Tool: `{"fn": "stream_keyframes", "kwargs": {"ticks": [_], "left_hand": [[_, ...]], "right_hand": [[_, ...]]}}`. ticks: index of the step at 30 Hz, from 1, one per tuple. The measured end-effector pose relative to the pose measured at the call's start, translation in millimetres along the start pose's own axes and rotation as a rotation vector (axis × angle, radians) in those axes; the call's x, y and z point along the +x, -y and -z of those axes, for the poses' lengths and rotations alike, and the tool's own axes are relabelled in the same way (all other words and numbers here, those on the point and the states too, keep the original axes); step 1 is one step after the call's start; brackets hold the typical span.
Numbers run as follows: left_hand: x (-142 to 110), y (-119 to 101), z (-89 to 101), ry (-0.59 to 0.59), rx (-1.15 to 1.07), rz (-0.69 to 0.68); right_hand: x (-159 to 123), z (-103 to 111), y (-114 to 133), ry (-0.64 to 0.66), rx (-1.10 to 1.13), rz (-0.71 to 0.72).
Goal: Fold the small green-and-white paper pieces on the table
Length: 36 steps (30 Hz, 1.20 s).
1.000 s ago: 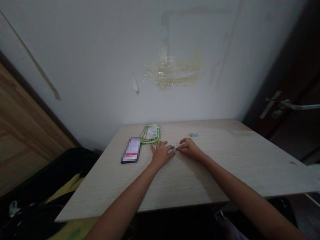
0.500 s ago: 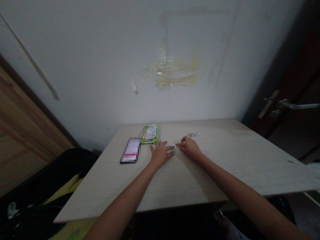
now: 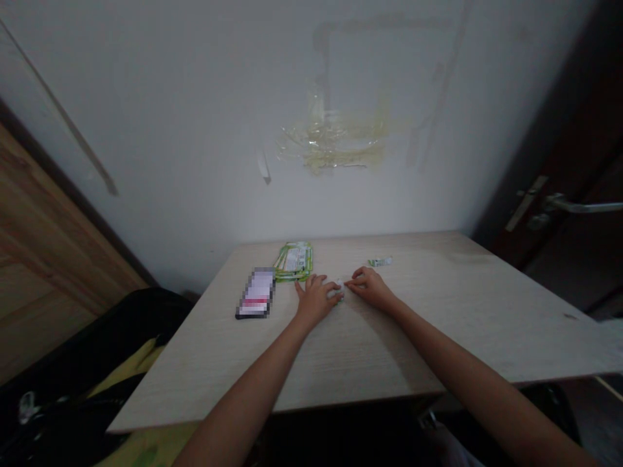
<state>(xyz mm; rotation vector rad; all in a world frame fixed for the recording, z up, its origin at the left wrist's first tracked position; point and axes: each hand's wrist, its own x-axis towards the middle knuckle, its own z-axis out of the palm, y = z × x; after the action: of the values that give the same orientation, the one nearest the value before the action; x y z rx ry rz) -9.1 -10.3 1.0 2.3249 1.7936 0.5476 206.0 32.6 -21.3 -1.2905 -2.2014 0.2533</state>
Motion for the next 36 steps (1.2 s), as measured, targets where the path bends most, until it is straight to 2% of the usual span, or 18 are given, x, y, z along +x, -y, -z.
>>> {"fn": "stream_keyframes", "kwargs": {"ticks": [12, 31, 36], "left_hand": [[6, 10, 4.0, 0.045, -0.018, -0.034], [8, 13, 3.7, 0.089, -0.018, -0.051], [6, 11, 4.2, 0.076, -0.014, -0.050]], "right_hand": [[-2, 0, -4, -0.031, 0.072, 0.069], [9, -5, 0, -0.017, -0.107, -0.007], [8, -6, 1, -0.033, -0.123, 0.013]]}}
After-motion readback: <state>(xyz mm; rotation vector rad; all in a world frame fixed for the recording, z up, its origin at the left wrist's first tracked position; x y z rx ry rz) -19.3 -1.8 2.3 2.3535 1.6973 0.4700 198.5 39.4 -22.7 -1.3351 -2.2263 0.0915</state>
